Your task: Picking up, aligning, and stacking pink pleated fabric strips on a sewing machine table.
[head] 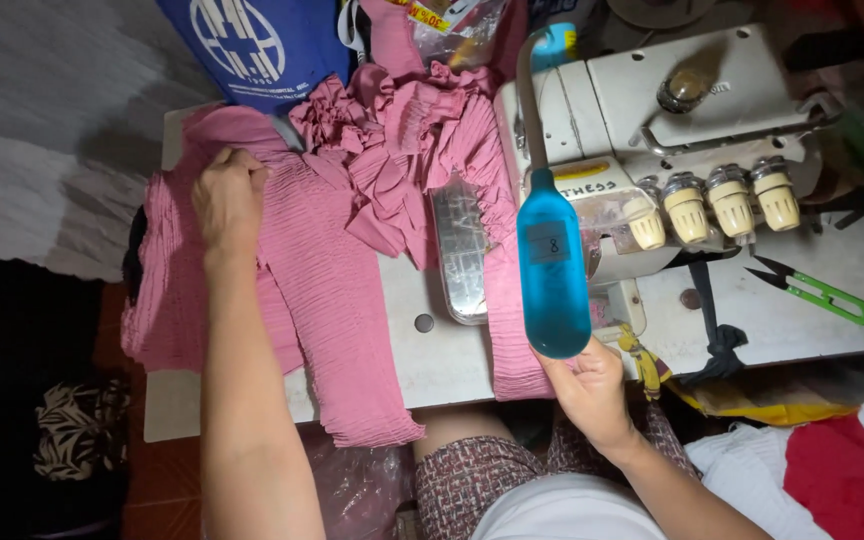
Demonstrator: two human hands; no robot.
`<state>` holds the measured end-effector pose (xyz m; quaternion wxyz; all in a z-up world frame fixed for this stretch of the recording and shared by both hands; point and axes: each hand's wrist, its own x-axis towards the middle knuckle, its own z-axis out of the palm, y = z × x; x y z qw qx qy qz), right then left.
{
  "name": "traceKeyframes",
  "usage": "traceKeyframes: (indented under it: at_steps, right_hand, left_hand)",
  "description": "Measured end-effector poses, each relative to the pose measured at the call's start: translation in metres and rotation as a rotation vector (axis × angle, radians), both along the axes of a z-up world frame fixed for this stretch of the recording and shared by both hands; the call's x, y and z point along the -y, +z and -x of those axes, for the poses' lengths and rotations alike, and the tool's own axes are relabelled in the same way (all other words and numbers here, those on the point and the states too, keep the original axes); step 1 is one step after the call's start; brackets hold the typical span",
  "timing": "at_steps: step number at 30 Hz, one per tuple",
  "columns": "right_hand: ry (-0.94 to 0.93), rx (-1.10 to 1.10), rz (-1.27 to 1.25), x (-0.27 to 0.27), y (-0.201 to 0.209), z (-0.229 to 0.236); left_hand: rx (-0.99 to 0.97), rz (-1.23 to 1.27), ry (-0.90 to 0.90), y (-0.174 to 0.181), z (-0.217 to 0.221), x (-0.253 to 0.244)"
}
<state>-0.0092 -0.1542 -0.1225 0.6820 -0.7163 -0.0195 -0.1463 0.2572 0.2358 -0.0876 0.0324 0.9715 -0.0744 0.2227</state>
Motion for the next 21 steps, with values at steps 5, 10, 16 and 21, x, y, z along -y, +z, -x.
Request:
traceKeyframes:
  at_steps: [5, 10, 16, 21]
  right_hand:
    - [0.012, -0.017, -0.032, -0.004, 0.014, -0.001]
    - [-0.020, -0.037, 0.044, 0.000, 0.017, -0.001]
    - [0.008, -0.020, -0.008, -0.002, 0.013, -0.003]
    - [0.039, 0.023, -0.098, -0.006, 0.012, -0.002]
  left_hand:
    - [-0.102, -0.208, 0.008, -0.007, -0.001, -0.003]
    - [-0.033, -0.211, 0.040, -0.007, -0.002, 0.002]
    - [0.316, 0.345, -0.235, 0.018, 0.008, -0.014]
    - [0.212, 0.539, -0.367, 0.078, 0.069, 0.032]
